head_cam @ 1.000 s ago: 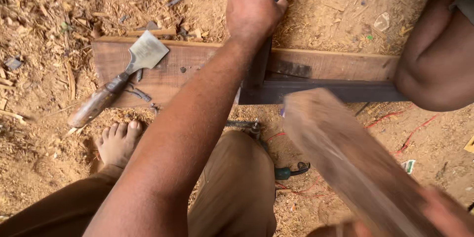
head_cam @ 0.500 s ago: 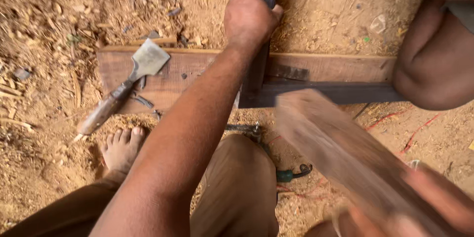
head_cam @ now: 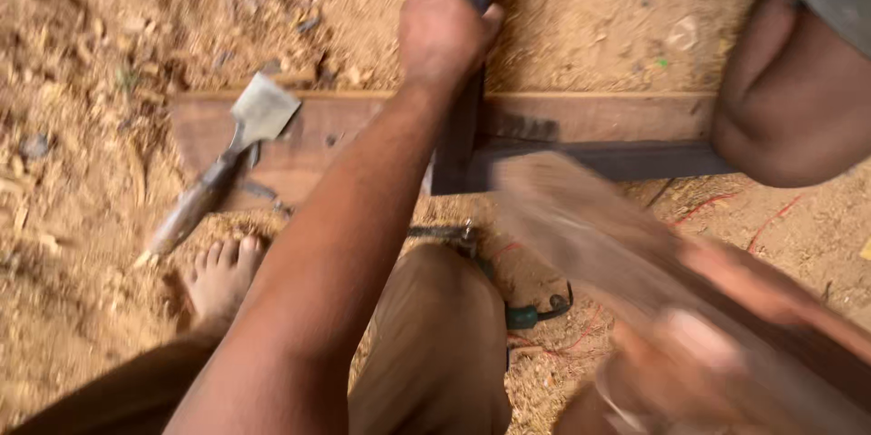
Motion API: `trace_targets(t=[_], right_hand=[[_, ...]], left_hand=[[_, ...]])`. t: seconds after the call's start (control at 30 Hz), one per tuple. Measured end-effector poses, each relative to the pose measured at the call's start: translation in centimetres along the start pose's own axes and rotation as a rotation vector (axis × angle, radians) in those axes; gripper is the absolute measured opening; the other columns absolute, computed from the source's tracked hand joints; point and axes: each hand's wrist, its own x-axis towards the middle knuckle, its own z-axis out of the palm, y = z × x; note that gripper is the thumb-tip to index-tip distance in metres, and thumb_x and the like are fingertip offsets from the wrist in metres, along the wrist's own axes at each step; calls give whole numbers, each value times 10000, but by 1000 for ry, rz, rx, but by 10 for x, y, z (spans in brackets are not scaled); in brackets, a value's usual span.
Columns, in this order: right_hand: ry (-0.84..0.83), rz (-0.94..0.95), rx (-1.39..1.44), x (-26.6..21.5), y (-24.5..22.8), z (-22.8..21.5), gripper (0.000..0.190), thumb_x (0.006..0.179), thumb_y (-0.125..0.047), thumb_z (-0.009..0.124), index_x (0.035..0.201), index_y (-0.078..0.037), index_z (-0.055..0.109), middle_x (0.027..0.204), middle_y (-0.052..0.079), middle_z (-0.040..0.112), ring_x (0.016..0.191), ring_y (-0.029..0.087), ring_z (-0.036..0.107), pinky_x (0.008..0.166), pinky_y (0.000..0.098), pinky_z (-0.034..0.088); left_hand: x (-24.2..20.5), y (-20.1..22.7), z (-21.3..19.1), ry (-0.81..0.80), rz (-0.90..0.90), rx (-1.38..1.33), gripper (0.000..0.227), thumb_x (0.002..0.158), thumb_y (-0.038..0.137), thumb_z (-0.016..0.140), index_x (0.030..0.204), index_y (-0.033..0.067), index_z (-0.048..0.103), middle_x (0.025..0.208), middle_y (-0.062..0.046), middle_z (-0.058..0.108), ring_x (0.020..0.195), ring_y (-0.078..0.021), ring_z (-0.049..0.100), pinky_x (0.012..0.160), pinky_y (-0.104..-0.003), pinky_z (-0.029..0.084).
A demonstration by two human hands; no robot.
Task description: The person assembles a metal frame by drilling holes into the metal corners using a power drill and then fastening the pieces with screws and a hammer while other people assist by holding the frame in place on a wooden block.
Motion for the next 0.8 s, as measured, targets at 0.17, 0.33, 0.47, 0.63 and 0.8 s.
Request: trace_targets(t=[0.17, 0.33, 0.47, 0.63, 0.8], right_hand=[[-14, 16, 14, -8, 8, 4, 687, 911, -236, 697, 1474, -130, 318, 1207, 66, 600, 1043, 221, 669, 961, 392, 599], [-50, 23, 91, -15, 11, 18, 651, 944, -223, 715, 1467, -137, 336, 1200, 52, 596, 1049, 209, 655, 963, 389, 597], [-11, -12, 122, -1, -6, -9, 595, 962, -198, 732, 1441, -138, 385, 1198, 37, 598, 1043, 192, 647, 943, 385, 607], [-646, 1064, -266, 41, -42, -130, 349, 903, -154, 699, 1218, -19, 632, 1067, 129, 745, 1023, 197, 734, 962, 370, 578], [-423, 602, -451, -85, 23, -182, 402, 826, -79, 845, 1181, -31, 664, 1045, 116, 724, 915, 158, 702, 892, 315, 566]], left_hand=[[6, 4, 3, -94, -69, 46, 941, 743, 304, 901, 1426, 36, 311, 1262, -258, 587, 1040, -373, 701, 928, -444, 597], [13, 7, 11, -176, -155, 74, 874, 774, 402, 893, 1388, 38, 389, 1283, -209, 602, 1079, -330, 706, 959, -425, 608], [5, -5, 4, -82, -17, 59, 1044, 738, 547, 961, 1423, 16, 378, 1315, -223, 627, 1187, -387, 653, 1033, -472, 554], [-20, -54, -82, -159, 94, -20, 962, 900, 436, 893, 1566, 70, 304, 1453, -232, 522, 1326, -355, 551, 1072, -490, 474], [-33, -98, -211, -155, 373, 356, 468, 1018, 181, 818, 1408, 31, 606, 1456, -181, 612, 1313, -326, 590, 1115, -426, 486]])
